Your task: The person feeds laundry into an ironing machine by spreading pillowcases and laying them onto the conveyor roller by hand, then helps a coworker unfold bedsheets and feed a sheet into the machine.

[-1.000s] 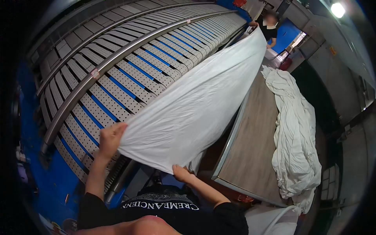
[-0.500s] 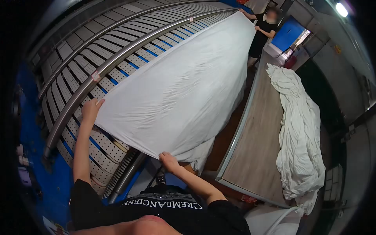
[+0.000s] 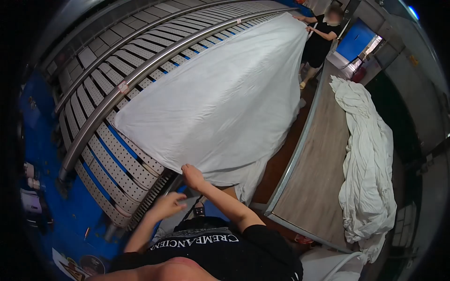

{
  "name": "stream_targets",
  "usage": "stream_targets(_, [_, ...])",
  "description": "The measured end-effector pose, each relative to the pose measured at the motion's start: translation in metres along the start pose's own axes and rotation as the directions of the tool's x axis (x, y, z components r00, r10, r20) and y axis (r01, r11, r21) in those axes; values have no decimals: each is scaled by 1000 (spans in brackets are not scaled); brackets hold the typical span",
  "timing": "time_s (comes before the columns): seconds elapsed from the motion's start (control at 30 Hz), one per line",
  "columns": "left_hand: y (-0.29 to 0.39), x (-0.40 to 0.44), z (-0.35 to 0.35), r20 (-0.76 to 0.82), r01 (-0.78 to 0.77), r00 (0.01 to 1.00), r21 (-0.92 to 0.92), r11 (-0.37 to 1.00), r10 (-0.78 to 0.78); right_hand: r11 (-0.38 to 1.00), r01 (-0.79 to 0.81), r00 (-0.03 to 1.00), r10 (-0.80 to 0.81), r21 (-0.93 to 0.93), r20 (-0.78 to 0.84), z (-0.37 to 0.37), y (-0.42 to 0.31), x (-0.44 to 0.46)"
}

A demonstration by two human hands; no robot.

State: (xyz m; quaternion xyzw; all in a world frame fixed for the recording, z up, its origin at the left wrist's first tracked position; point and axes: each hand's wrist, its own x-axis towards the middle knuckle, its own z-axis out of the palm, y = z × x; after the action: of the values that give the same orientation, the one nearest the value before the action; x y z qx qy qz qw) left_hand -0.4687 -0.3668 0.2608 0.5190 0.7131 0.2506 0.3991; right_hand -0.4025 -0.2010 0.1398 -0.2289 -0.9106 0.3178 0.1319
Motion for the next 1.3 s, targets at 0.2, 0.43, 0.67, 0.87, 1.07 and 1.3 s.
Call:
stream_targets(0.2, [-135,47,110,152,69,987,-87,994,-55,975,59,991,-31,215,-133,10,-8,3])
stream_targets(0.43, [-157,177,143,-129,-220,975,-412,884,182,952,22,995,9,307,-100,6,-30,-6])
stream_targets(0.67, [-65,242,145,-224,-254,967,-883,395,121,951,-192,956,127,241,264,-37,-63,6])
stream_targets(0.87, [-118,145,126,-323,-325,918,-945,30,-229,892,76,996,-85,445,0,-54,-43,-30])
stream_targets(1.07, [-97,159,112,-52,325,813,-785,527,-579,753,-422,871,491,505,-3,-42,35,-189])
stream_targets(1.3, [-119,190,118,294,539,705,-814,219,-645,327,-818,462,863,473,203,-23,46,-350])
